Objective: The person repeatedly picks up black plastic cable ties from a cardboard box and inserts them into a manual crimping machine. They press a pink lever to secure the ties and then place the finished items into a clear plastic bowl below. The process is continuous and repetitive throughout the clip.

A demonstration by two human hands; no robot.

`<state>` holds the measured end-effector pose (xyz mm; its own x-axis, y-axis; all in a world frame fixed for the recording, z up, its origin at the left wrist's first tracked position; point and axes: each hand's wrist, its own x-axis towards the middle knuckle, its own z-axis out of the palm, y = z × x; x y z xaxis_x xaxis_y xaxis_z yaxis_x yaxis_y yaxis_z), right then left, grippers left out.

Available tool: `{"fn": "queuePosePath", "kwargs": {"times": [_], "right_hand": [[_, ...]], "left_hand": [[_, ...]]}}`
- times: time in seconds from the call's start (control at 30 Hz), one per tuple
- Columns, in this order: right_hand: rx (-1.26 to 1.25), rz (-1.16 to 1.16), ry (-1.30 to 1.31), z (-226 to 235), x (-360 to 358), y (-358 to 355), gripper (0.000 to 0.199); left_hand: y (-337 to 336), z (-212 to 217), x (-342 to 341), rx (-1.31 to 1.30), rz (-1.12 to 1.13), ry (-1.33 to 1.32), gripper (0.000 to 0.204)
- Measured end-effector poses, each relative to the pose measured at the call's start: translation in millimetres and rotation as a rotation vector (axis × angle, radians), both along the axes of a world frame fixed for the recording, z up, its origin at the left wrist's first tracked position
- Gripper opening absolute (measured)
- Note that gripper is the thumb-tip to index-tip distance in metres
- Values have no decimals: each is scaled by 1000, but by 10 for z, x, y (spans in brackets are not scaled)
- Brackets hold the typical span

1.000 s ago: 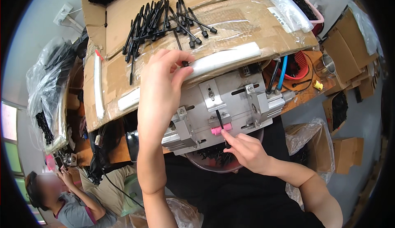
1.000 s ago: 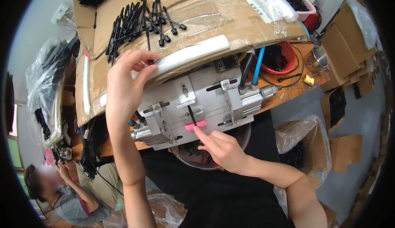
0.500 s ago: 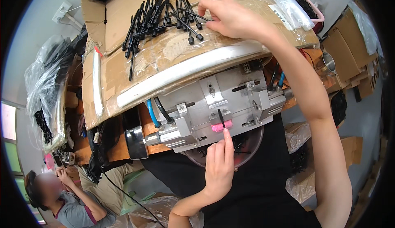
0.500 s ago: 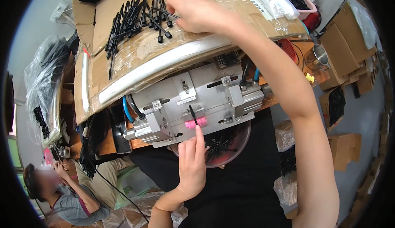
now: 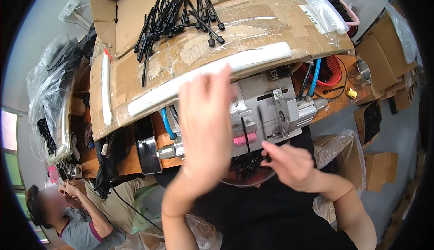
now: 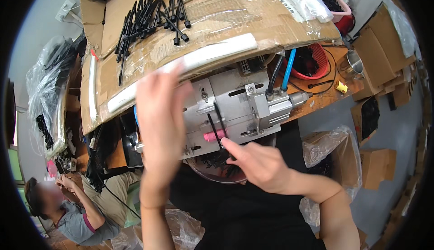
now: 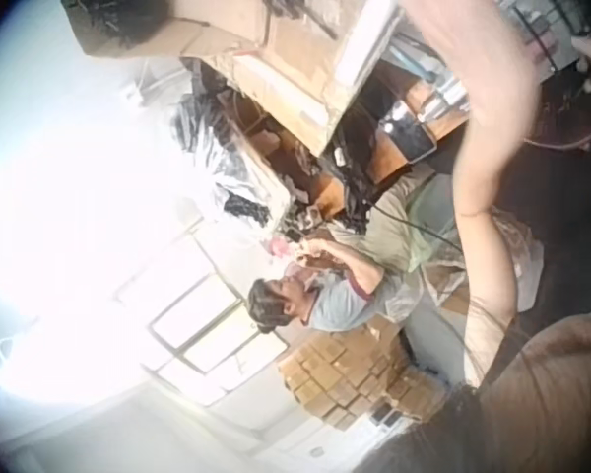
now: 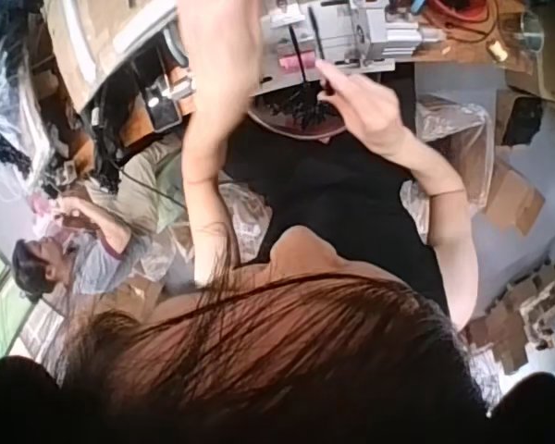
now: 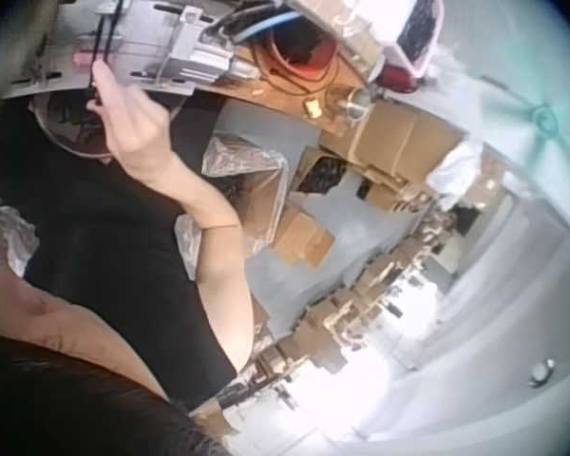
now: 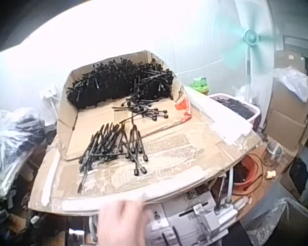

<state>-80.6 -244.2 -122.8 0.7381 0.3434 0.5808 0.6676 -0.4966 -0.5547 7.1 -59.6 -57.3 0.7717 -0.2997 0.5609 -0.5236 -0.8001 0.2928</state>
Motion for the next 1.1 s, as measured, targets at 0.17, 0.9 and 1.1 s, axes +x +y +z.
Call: {"fn": "queuePosePath", "kwargs": {"times": [0.17, 0.9, 1.1], "right_hand": [[-41, 34, 93, -365, -114, 190, 64], [-394, -47, -25, 1001, 2391, 345, 14], [439, -3, 332, 982, 1529, -265, 15]], "left_hand": [[100, 212, 964, 69, -57, 37, 21], [-186, -842, -1160, 152, 39, 243, 63], [-155, -790, -1078, 178, 1, 286, 71]]}}
